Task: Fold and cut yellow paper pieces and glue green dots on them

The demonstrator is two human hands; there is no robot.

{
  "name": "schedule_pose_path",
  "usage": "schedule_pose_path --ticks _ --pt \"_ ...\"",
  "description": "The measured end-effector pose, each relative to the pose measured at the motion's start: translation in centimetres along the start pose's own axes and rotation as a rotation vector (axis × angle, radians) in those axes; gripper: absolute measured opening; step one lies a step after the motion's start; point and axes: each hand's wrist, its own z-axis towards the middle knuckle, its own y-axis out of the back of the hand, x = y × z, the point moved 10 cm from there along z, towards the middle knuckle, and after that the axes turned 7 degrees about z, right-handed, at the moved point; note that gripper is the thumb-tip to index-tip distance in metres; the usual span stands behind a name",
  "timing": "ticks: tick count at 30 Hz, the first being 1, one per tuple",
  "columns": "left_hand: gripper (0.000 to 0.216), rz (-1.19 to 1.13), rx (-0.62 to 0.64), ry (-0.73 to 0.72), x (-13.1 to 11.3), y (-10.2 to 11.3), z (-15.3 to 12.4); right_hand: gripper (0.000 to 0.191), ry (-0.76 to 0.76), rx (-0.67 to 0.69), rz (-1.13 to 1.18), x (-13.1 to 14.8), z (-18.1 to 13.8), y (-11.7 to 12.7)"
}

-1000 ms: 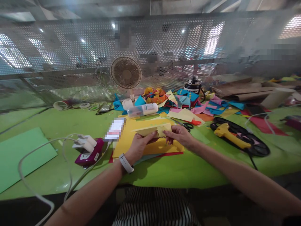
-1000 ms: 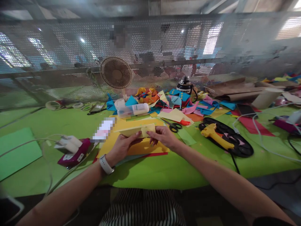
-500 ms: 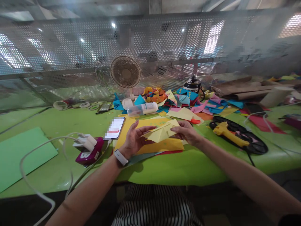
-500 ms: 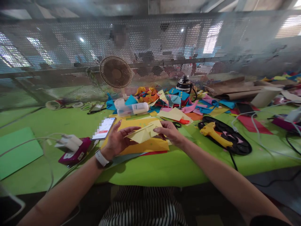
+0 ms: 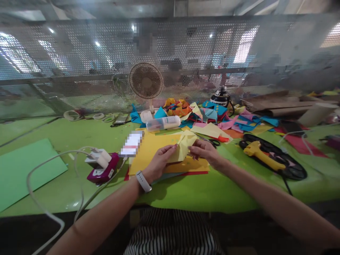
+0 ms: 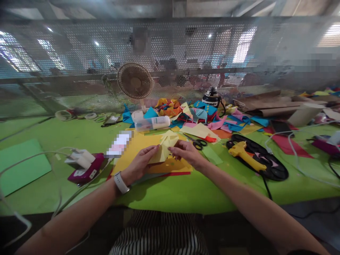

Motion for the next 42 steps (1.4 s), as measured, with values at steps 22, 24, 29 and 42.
schedule_pose_path --ticks 22,24,29,42 --pt "0.024 0.237 0.057 -0.071 -0.4 -0.7 -0.4 0.029 -0.028 0.033 -0.050 -0.5 -0.1 -0.8" --pt "0.024 0.233 0.063 -0.070 -0.4 -0.7 -0.4 0.029 -0.042 0.042 -0.057 -0.5 -0.2 -1.0" --pt "0.028 0.296 0.087 -0.092 -0.6 -1.2 -0.4 0.032 -0.043 0.079 -0.056 -0.6 -0.4 -1.5" --pt "0.030 0.264 0.013 -0.167 -1.7 -0.5 -0.4 0.033 -0.019 0.096 -0.117 -0.7 -0.2 -1.3"
